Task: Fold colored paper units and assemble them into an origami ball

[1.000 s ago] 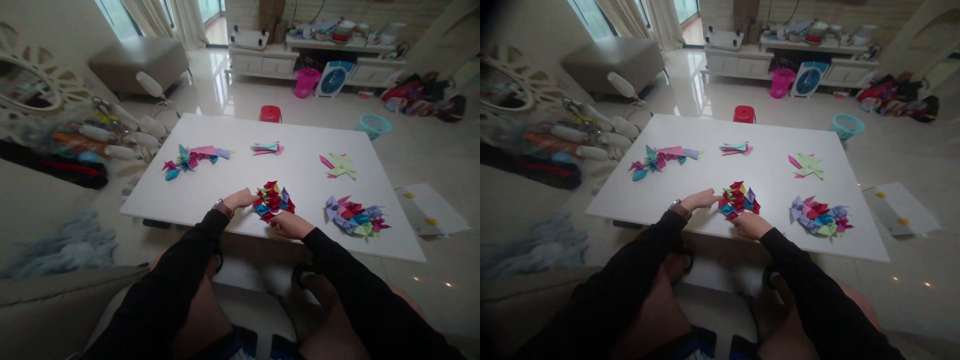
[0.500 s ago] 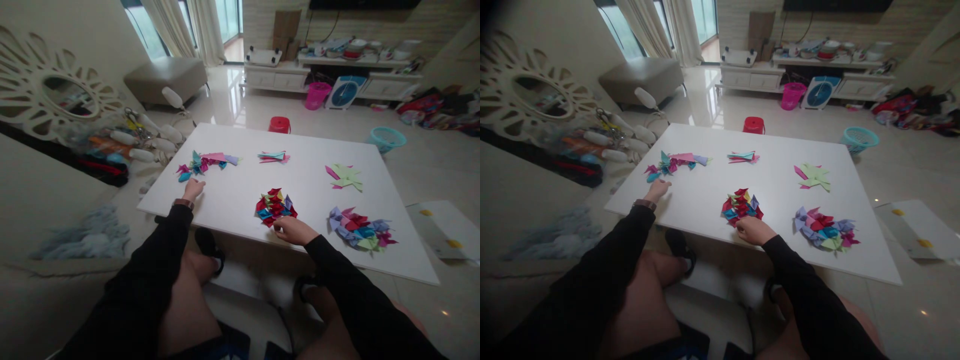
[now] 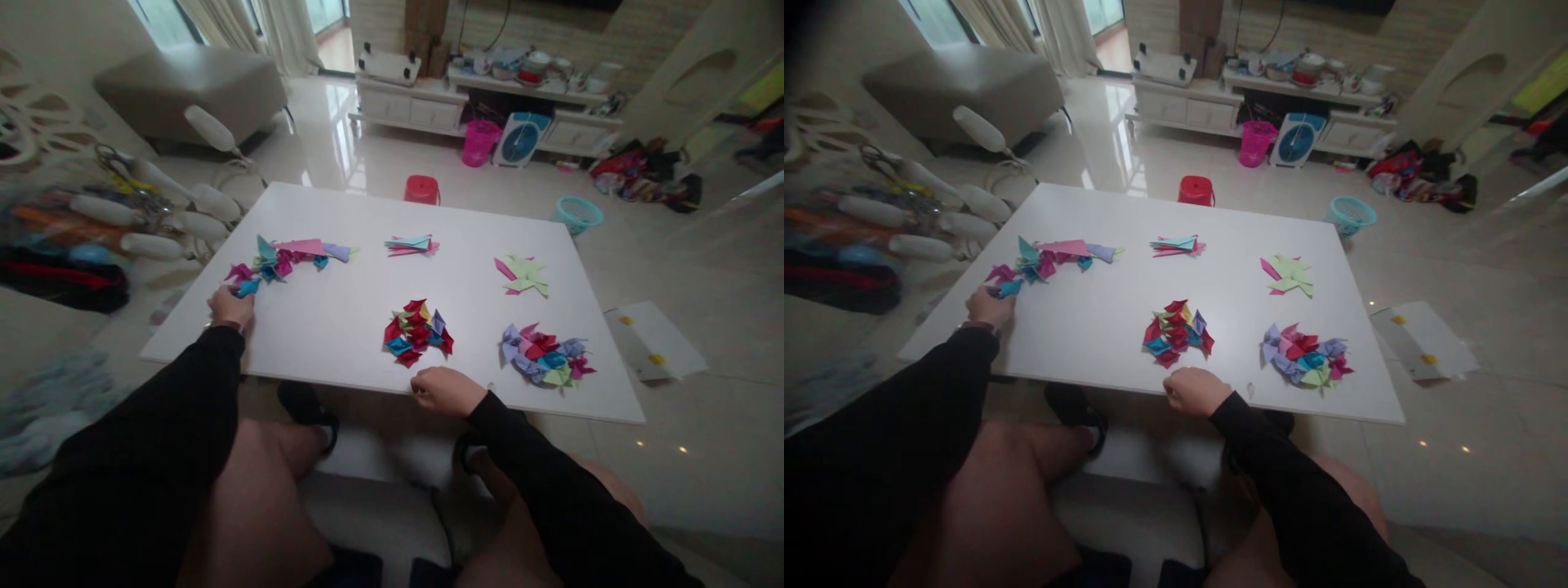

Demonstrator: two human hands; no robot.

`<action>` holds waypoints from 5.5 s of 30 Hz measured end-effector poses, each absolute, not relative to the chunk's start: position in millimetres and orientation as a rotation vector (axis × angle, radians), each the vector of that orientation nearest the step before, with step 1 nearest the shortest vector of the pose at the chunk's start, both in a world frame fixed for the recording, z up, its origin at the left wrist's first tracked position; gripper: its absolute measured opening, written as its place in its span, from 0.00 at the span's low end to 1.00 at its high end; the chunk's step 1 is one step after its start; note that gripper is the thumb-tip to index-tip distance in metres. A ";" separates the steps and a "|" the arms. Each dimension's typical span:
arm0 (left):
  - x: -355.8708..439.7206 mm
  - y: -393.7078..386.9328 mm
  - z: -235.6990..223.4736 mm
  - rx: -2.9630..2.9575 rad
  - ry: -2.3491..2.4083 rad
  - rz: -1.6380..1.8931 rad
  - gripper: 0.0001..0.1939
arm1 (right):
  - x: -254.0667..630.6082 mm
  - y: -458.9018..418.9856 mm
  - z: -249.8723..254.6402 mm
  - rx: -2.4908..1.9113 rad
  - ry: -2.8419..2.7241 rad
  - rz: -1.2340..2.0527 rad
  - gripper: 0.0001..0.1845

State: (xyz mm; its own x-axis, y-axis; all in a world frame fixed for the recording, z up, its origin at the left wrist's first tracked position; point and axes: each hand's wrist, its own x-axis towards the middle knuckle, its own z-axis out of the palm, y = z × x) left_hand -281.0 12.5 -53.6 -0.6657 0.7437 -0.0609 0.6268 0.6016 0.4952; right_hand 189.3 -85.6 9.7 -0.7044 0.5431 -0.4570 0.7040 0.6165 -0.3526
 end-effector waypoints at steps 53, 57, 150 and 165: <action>-29.8 -24.9 15.3 2.733 0.884 0.919 0.27 | 242.6 -35.0 17.8 1.680 2.954 -0.602 0.04; -37.8 -21.5 15.4 2.703 0.994 0.906 0.25 | 235.8 -37.7 4.8 1.555 2.705 -0.448 0.06; -46.4 32.0 38.7 1.501 1.481 1.226 0.22 | 265.2 -26.1 39.0 1.977 2.477 -0.429 0.13; 17.2 6.2 20.7 0.869 1.020 1.050 0.19 | 244.4 -33.7 38.1 1.953 3.080 -0.394 0.06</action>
